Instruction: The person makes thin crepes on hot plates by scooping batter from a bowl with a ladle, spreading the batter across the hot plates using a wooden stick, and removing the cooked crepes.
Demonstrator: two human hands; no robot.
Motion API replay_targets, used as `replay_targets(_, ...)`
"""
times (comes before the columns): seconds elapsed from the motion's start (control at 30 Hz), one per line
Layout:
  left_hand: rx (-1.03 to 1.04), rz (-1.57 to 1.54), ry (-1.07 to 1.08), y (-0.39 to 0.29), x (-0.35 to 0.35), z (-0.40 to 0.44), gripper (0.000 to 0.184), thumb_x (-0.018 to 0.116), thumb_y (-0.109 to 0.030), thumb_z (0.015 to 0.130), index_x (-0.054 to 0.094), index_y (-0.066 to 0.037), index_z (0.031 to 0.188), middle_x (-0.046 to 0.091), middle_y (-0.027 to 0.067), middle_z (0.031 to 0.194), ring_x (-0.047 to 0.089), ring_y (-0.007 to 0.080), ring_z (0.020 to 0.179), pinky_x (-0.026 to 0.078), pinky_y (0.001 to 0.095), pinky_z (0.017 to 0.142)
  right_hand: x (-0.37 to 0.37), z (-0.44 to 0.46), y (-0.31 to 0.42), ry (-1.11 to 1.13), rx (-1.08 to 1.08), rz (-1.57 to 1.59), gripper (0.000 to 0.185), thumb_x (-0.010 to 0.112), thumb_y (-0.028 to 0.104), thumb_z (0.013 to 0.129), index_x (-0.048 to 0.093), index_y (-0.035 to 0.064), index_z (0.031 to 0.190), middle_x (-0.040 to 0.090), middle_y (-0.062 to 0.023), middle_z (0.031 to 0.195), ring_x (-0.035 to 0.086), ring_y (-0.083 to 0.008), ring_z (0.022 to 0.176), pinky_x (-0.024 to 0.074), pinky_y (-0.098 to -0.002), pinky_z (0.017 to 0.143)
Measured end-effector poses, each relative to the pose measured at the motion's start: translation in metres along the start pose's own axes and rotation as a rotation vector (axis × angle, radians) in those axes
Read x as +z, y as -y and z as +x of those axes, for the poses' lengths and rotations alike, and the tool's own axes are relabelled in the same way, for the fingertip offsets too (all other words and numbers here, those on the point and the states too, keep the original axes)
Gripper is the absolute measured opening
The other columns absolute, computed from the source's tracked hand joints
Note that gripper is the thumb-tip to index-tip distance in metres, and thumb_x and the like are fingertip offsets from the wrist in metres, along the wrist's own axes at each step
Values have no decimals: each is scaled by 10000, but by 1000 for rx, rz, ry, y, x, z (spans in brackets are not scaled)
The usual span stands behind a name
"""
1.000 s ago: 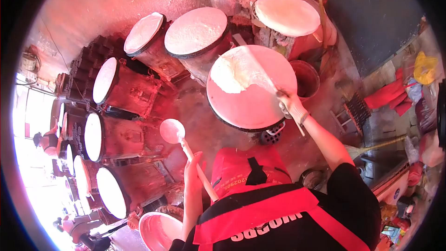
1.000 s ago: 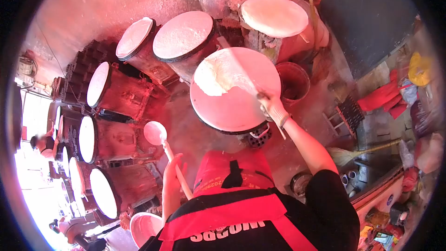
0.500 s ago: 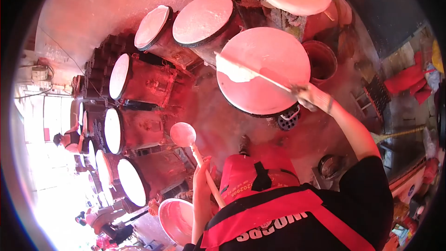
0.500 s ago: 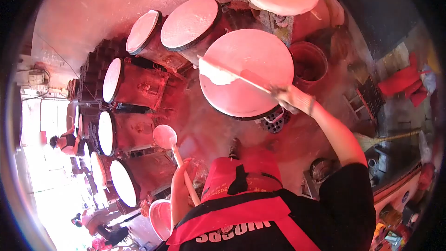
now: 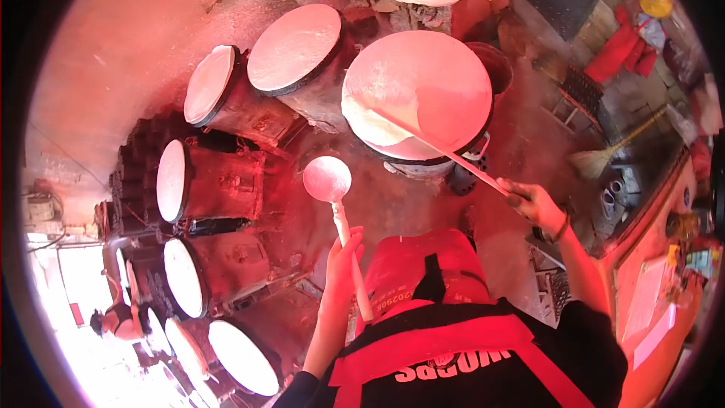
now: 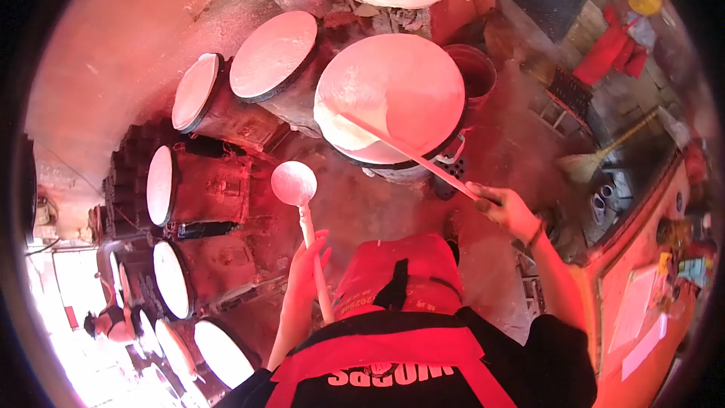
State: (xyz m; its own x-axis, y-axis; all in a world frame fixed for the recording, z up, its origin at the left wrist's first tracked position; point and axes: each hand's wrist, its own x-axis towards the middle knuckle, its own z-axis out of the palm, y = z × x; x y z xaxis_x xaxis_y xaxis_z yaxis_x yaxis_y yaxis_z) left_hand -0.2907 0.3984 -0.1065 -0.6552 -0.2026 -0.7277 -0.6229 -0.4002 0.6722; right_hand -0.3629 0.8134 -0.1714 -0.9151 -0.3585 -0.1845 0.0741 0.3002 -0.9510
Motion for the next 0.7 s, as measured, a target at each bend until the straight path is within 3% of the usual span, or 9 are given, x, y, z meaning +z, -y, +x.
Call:
replay_targets(0.1, 13, 91, 55, 4, -44, 3, 288, 576, -146, 885, 528, -89, 1163, 519, -9, 1136, 478, 64, 1014, 408, 236, 893, 76, -16, 50, -269, 216, 464, 412, 530, 215, 909, 477, 108, 1303, 380, 56, 547, 306, -39, 400, 248, -215, 364)
replay_targets(0.2, 80, 29, 55, 8, -82, -11, 241, 571, -124, 875, 568, -48, 1103, 523, -17, 951, 477, 54, 877, 386, 211, 792, 188, 49, 58, -280, 223, 1044, 361, 479, 327, 937, 476, 170, 1262, 348, 79, 542, 298, -42, 390, 232, -202, 361)
replay_targets(0.27, 122, -7, -51, 6, -102, -30, 232, 557, -91, 870, 565, -28, 1093, 513, -25, 864, 474, 51, 769, 381, 185, 681, 267, 128, 70, -473, 39, 706, 245, 471, 261, 937, 496, 179, 1167, 362, 90, 590, 336, -30, 433, 260, -197, 376)
replay_targets(0.3, 116, -13, -38, 8, -113, -39, 232, 557, -91, 870, 565, -28, 1093, 513, -25, 864, 474, 51, 769, 381, 185, 681, 296, 173, 56, -296, -120, 907, 134, 456, 226, 937, 470, 181, 1063, 353, 97, 567, 331, -33, 409, 257, -197, 358)
replay_targets(0.37, 115, -64, -150, 13, -138, -53, 240, 548, -75, 867, 558, -23, 1100, 505, -31, 822, 468, 51, 720, 373, 179, 633, 337, 245, 86, -298, -69, 1028, 102, 413, 270, 960, 437, 172, 949, 335, 83, 493, 321, -54, 346, 228, -218, 308)
replay_targets(0.43, 122, -92, -222, 23, -161, -65, 237, 546, -74, 867, 554, -21, 1098, 500, -31, 817, 469, 54, 715, 375, 179, 629, 374, 333, 60, -693, -99, 562, 150, 386, 301, 969, 441, 166, 937, 359, 67, 483, 345, -73, 335, 244, -236, 296)
replay_targets(0.5, 119, -117, -302, 37, -184, -70, 235, 544, -73, 868, 551, -19, 1096, 495, -31, 813, 469, 57, 710, 377, 179, 624, 395, 382, 40, -897, 27, 768, 278, 410, 208, 958, 544, 15, 1106, 521, -133, 689, 481, -209, 526, 390, -362, 530)
replay_targets(0.53, 127, -141, -309, 43, -197, -71, 229, 545, -75, 868, 549, -19, 1091, 493, -30, 811, 471, 60, 713, 378, 182, 627, 398, 384, 37, -941, -58, 579, 217, 409, 304, 958, 470, 218, 1148, 382, 42, 481, 362, -103, 314, 259, -250, 285)
replay_targets(0.7, 81, -208, -327, 45, -218, -64, 226, 570, -114, 867, 550, -52, 1084, 514, 1, 958, 492, 83, 891, 417, 232, 801, 392, 260, 77, -642, 64, 1053, 366, 442, 289, 949, 382, 328, 1308, 389, 51, 513, 353, -83, 330, 259, -244, 299)
